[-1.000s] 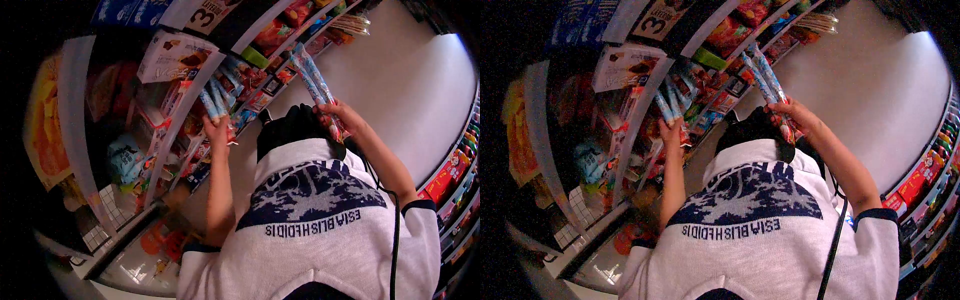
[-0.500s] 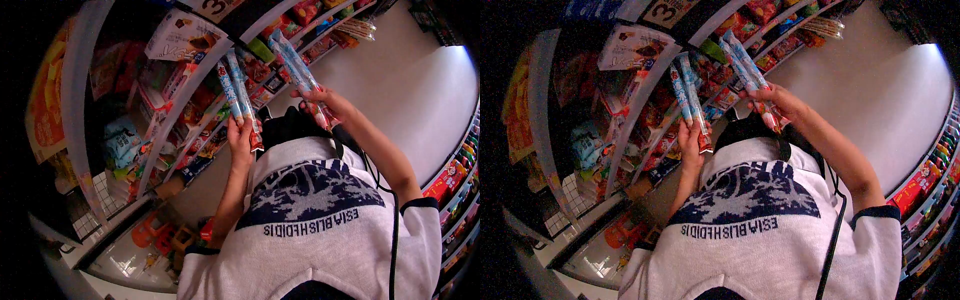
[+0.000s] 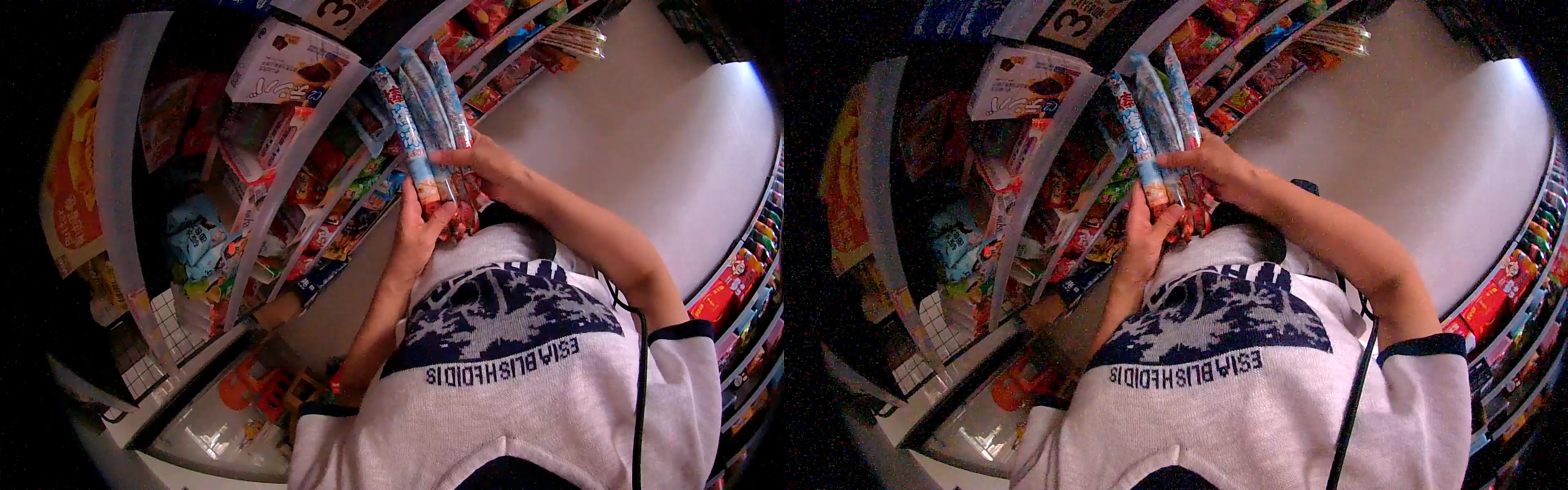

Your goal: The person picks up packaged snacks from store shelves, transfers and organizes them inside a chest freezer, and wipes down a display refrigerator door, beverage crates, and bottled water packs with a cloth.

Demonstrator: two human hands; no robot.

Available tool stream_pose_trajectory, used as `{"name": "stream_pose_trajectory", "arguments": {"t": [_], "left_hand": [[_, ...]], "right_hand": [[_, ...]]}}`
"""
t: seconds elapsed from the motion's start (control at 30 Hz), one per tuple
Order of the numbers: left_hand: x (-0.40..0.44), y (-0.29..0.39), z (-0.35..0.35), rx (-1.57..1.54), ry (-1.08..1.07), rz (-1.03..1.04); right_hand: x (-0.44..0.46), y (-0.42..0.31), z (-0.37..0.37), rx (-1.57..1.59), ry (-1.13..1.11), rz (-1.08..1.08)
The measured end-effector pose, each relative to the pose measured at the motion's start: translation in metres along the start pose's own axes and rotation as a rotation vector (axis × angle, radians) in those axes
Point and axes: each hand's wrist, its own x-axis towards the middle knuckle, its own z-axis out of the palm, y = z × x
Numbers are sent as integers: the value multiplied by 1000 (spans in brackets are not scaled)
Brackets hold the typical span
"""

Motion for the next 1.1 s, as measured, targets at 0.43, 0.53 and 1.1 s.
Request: {"name": "stream_pose_trajectory", "arguments": {"t": [0.43,0.53,1.1], "left_hand": [[10,-4,0,-104,53,-76],[19,-11,5,21,107,-71],[30,-6,5,191,-71,-26]], "right_hand": [[9,8,-13,74,-26,134],[7,3,-10,31,-4,132],[-6,-9,-31,338,43,239]]}}
